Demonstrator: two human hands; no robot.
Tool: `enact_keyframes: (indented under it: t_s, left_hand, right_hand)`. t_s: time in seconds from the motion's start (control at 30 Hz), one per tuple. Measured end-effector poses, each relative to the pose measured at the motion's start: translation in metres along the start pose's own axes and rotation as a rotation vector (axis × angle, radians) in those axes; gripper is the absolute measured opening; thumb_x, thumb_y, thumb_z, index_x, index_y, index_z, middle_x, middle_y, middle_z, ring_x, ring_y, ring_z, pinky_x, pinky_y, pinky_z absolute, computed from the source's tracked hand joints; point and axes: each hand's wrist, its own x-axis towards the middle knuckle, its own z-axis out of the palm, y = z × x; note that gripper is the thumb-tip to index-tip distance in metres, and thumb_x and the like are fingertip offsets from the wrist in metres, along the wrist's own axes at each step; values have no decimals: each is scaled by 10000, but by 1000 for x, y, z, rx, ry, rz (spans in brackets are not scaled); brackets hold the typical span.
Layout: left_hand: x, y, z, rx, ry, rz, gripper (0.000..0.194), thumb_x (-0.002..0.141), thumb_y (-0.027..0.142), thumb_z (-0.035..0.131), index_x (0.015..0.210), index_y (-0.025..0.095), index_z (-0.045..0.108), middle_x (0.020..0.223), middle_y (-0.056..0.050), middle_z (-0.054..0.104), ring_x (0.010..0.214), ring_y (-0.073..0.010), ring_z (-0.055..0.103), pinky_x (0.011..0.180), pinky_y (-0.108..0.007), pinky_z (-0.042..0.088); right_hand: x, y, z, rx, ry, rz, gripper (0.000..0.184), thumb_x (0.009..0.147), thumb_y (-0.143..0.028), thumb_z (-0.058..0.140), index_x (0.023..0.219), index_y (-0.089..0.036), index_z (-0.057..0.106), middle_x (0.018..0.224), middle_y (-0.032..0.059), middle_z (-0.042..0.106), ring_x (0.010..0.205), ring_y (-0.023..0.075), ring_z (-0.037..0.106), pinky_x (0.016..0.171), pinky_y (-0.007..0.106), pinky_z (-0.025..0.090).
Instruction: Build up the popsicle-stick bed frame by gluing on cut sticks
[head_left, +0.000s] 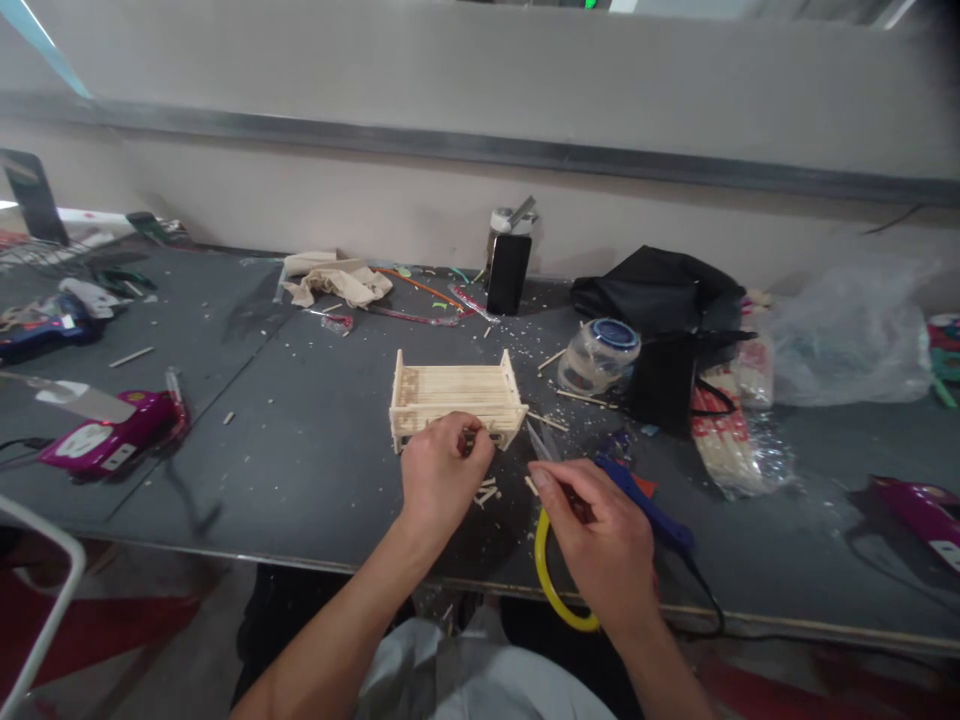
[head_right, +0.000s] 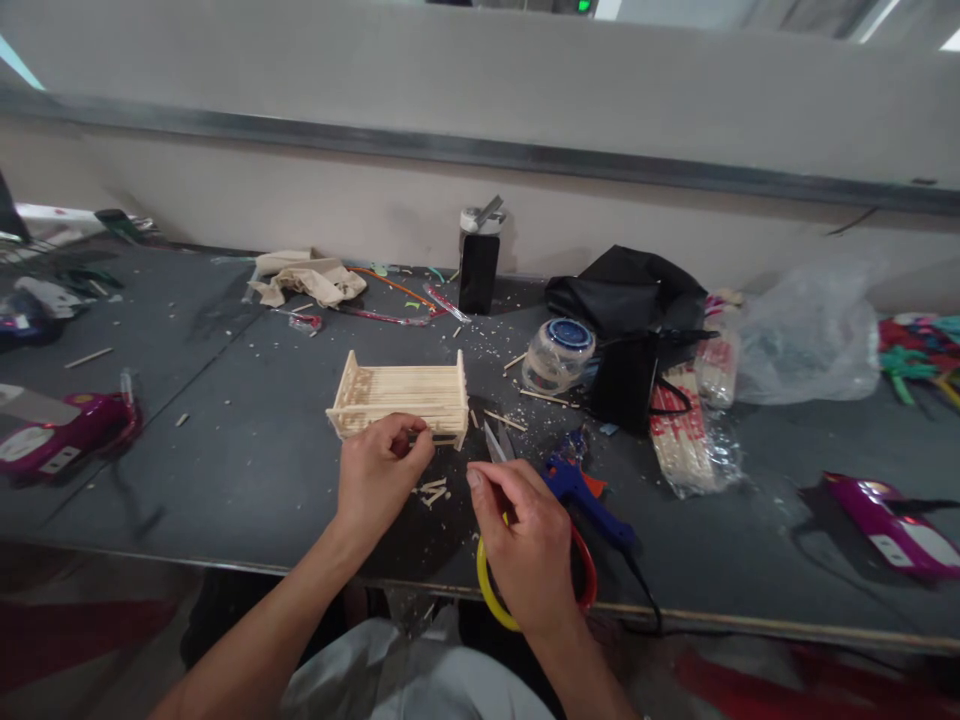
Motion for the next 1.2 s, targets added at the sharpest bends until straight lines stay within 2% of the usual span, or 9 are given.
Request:
enact_keyframes:
  t_s: [0.13, 0.27, 0.47, 0.63, 0.73, 0.83, 0.97, 1.03, 1.2]
  left_hand:
    - [2, 1, 0, 19, -2, 10, 100, 734, 202, 576, 710, 186, 671, 547, 35, 557, 500, -96, 462, 532, -217, 313]
    - [2, -1, 2, 9, 9, 33, 83, 730, 182, 581, 707, 183, 660, 545, 37, 545, 503, -96, 461, 529, -217, 314]
    - [-10, -10, 3, -110, 120, 274, 79, 752, 118, 566, 710, 173, 604, 569, 41, 502, 526, -86, 457, 550, -203, 354]
    - [-24, -17, -5, -189, 76, 351, 84, 763, 98, 565, 739, 173, 593, 737, 5, 548, 566, -72, 481, 535, -183, 385]
    - [-29, -20, -9, -242, 59, 336, 91, 742, 79, 566, 729, 168, 578, 886, -27, 557, 564, -54, 485, 484, -168, 379]
    - [-32, -23, -11, -286, 48, 347, 125, 726, 45, 548, 737, 170, 549, 853, -18, 578, 570, -59, 490, 501, -173, 392]
    - [-34, -26, -11, -330, 27, 350, 145, 720, 30, 537, 738, 174, 545, 758, 0, 593, 656, -95, 554, 581, -197, 432]
    - [-34, -27, -11, -397, 1, 265, 127, 730, 46, 551, 717, 172, 554, 760, -4, 604, 685, -106, 574, 599, -207, 446]
    - [-32, -28, -15, -959, -208, -150, 123, 780, 181, 632, 883, 178, 564, 745, 11, 617, 535, -88, 578, 497, -212, 475]
  right_hand:
    - [1, 16, -11, -164, 60, -31, 176, 893, -308, 526, 890, -221, 679, 827, 16, 659, 724, 146, 602, 662, 251, 466]
    - [4, 49, -31, -488, 97, -55, 272, 842, -274, 478, 1019, -162, 652, 900, 94, 644, 854, 249, 583, 786, 392, 475]
    - [-2, 99, -58, -676, -108, 46, 461, 780, -282, 472, 1210, -123, 529, 1098, 158, 610, 1003, 307, 565, 856, 471, 460]
    - [2, 111, -60, -666, -204, 69, 457, 808, -348, 464, 1198, -121, 538, 1044, 142, 649, 949, 299, 601, 860, 464, 468]
    - [7, 104, -60, -614, -161, 108, 524, 786, -365, 476, 1231, -91, 518, 1036, 158, 664, 942, 309, 614, 843, 460, 481]
    - [3, 89, -66, -471, 0, 183, 493, 801, -399, 458, 1199, -120, 542, 1042, 150, 675, 862, 280, 648, 771, 419, 509]
    - [-13, 54, -70, -125, -4, 312, 329, 864, -448, 463, 931, -189, 656, 736, 47, 695, 597, 184, 634, 634, 316, 511]
    - [-20, 33, -63, 46, -87, 326, 323, 885, -444, 470, 913, -182, 656, 608, 16, 648, 552, 163, 609, 567, 272, 493]
    - [-19, -5, -31, 400, -138, 376, 363, 883, -453, 499, 1107, -175, 563, 914, 59, 687, 505, 112, 553, 522, 258, 488]
